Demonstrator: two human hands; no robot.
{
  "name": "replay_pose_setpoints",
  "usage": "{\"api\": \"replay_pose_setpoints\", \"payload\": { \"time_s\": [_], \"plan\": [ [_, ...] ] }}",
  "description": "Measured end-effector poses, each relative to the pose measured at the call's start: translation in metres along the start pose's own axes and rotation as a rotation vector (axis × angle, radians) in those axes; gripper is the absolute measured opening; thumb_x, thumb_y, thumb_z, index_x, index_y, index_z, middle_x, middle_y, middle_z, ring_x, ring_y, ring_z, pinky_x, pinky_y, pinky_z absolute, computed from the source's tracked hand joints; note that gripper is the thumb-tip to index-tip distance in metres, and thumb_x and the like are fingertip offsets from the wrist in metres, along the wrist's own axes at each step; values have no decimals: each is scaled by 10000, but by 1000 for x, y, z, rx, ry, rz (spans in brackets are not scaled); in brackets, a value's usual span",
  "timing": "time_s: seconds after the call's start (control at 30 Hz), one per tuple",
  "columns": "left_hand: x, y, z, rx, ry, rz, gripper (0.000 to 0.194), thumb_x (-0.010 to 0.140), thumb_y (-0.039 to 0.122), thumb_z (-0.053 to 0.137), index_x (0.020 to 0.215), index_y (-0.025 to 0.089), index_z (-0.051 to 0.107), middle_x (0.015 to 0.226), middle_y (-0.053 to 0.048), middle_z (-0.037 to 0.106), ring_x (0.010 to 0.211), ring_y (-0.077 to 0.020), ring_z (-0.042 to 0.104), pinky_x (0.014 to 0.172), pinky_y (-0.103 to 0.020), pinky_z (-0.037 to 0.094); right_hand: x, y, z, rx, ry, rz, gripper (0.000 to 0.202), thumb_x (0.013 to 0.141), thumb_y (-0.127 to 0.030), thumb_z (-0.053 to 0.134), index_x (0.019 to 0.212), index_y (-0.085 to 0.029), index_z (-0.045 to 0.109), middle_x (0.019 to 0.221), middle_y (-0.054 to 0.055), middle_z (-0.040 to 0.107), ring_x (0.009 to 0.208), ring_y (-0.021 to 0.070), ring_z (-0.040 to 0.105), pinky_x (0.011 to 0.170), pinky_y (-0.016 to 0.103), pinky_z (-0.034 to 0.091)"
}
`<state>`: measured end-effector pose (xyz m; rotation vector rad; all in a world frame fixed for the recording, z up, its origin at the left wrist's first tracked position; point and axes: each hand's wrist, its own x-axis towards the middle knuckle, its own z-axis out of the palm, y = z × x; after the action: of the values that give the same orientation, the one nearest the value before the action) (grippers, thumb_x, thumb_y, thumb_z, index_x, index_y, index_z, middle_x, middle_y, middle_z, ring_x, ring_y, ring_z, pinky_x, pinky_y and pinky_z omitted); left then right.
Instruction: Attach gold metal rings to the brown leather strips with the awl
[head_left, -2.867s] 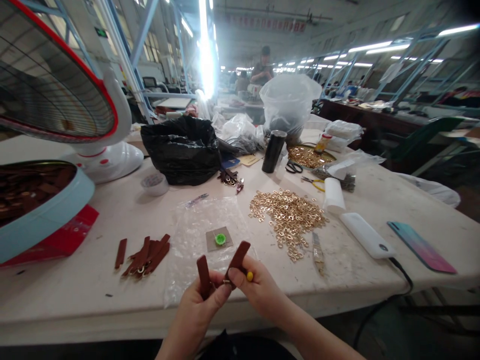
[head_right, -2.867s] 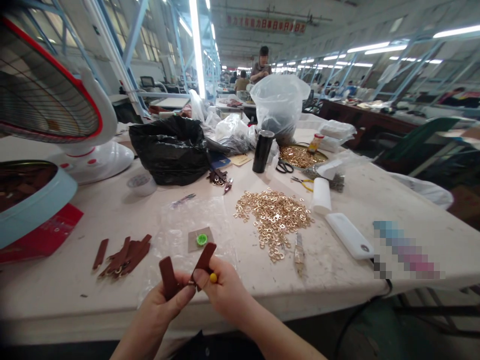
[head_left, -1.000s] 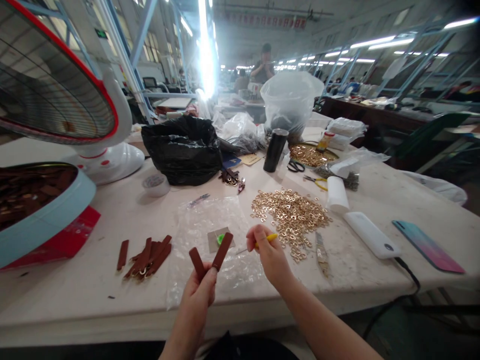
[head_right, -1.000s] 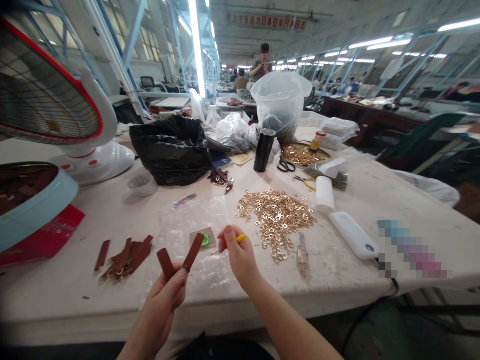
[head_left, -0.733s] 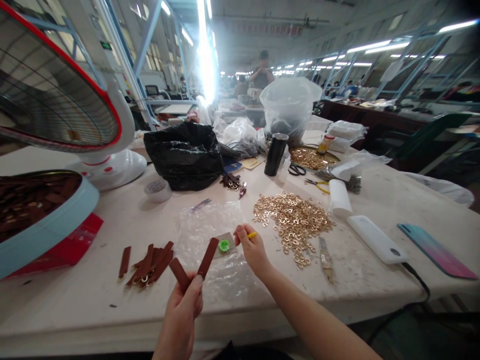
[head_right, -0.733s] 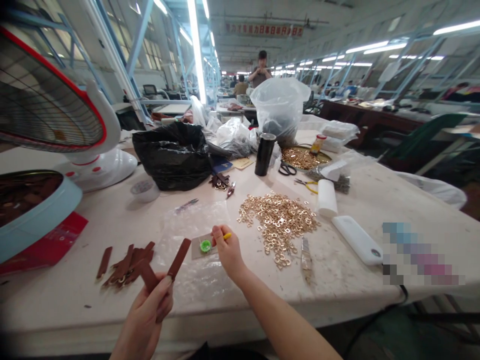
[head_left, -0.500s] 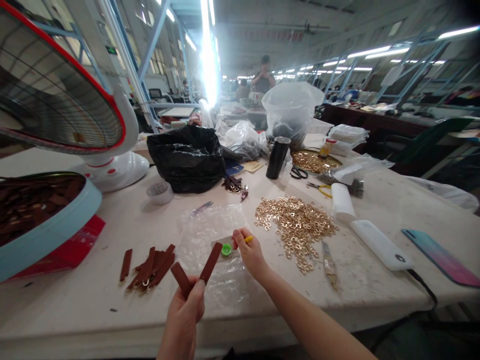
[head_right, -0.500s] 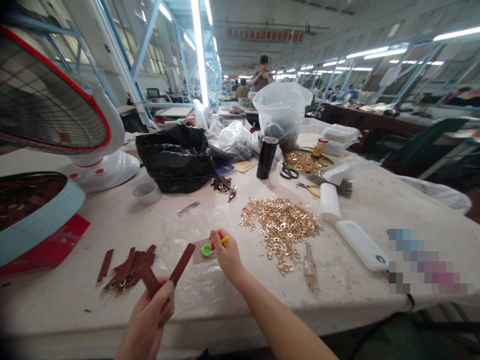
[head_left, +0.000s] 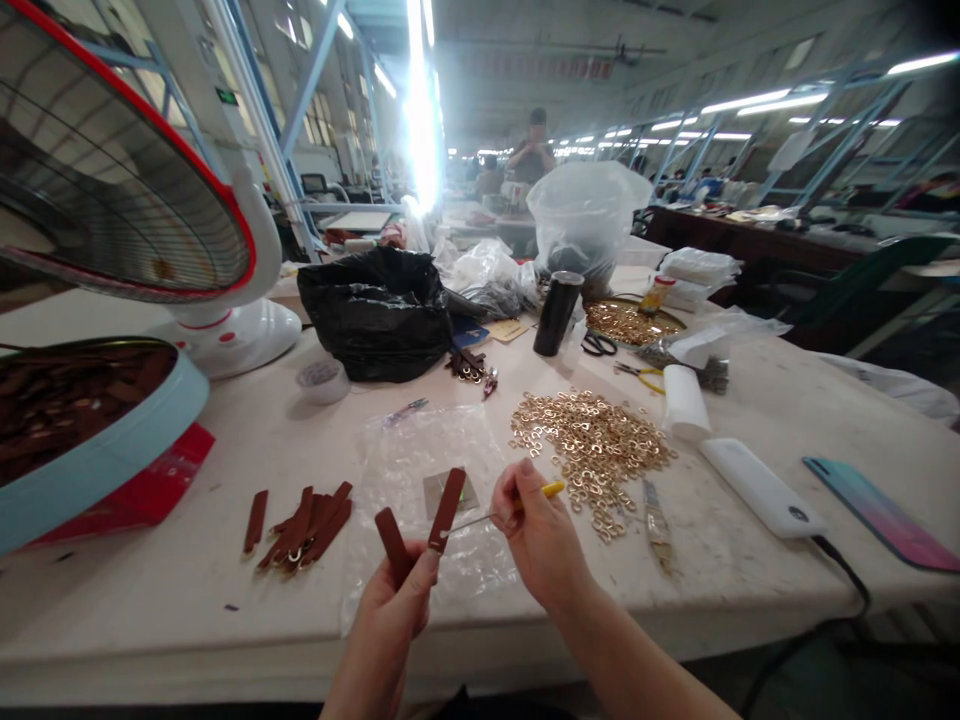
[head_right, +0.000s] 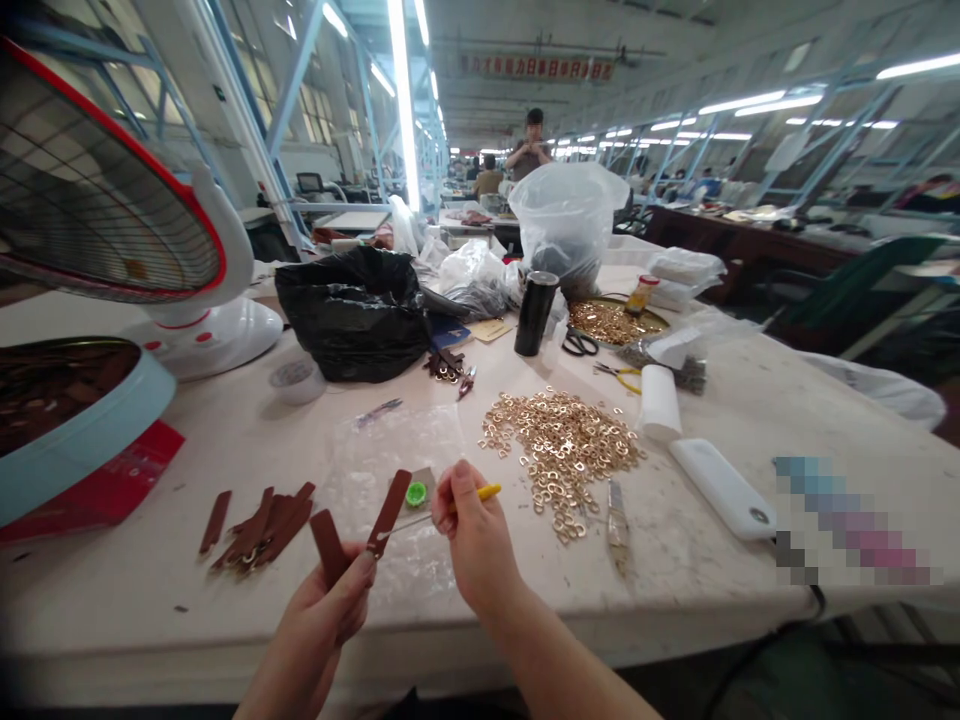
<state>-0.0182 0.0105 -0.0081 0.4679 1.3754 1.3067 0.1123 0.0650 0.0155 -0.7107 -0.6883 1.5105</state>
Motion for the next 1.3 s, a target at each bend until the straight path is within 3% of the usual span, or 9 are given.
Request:
{"api": "replay_pose_setpoints", "payload": {
  "time_s": [0.17,0.3,0.43,0.63,0.9,1.07,1.3],
  "plan": [
    [-7,4,1,5,-11,8,422,530,440,741,768,134,574,508,82,437,368,9,215,403,-181,84,-6,4,5,-44,-48,-5,382,827,-481,512,608,-170,480,476,-58,430,451,67,292,453,215,223],
    [-12,8,0,-49,7,3,398,536,403,742,769,142,553,494,99,408,369,14,222,411,-166,105,-7,-5,-2,-37,0,-114,373,843,-484,483,621,-183,472,472,-62,407,461,78,305,464,222,242],
    [-18,11,0,-92,-22,-7,348,561,364,728,752,153,529,457,117,361,374,7,227,424,-164,115,-16,-10,-13,-277,-10,-192,361,864,-449,461,619,-185,468,490,-58,414,479,83,332,487,227,273],
    [-25,11,5,33,-38,14,306,568,347,709,724,160,524,455,108,352,405,-16,256,442,-166,151,-27,6,-9,-650,-388,29,264,813,-412,537,721,-165,520,573,-46,418,516,87,359,480,224,280],
    [-24,10,5,127,-100,32,265,616,373,658,677,177,491,454,117,298,408,-33,200,425,-183,137,-22,15,-9,-449,-381,205,335,797,-471,496,645,-173,468,493,-59,402,476,80,331,496,228,292],
    [-25,11,8,224,-49,119,179,615,298,644,651,181,514,472,99,351,432,-54,251,430,-195,197,-24,15,-10,-461,-426,318,193,699,-331,603,707,-152,533,569,-47,435,506,69,335,475,206,268],
    [-28,19,6,283,-56,209,104,598,264,613,613,184,547,499,64,459,478,-89,362,480,-211,305,-28,13,1,-495,-423,322,82,690,-179,492,614,-151,478,554,-52,372,508,61,301,459,199,229]
  ]
}}
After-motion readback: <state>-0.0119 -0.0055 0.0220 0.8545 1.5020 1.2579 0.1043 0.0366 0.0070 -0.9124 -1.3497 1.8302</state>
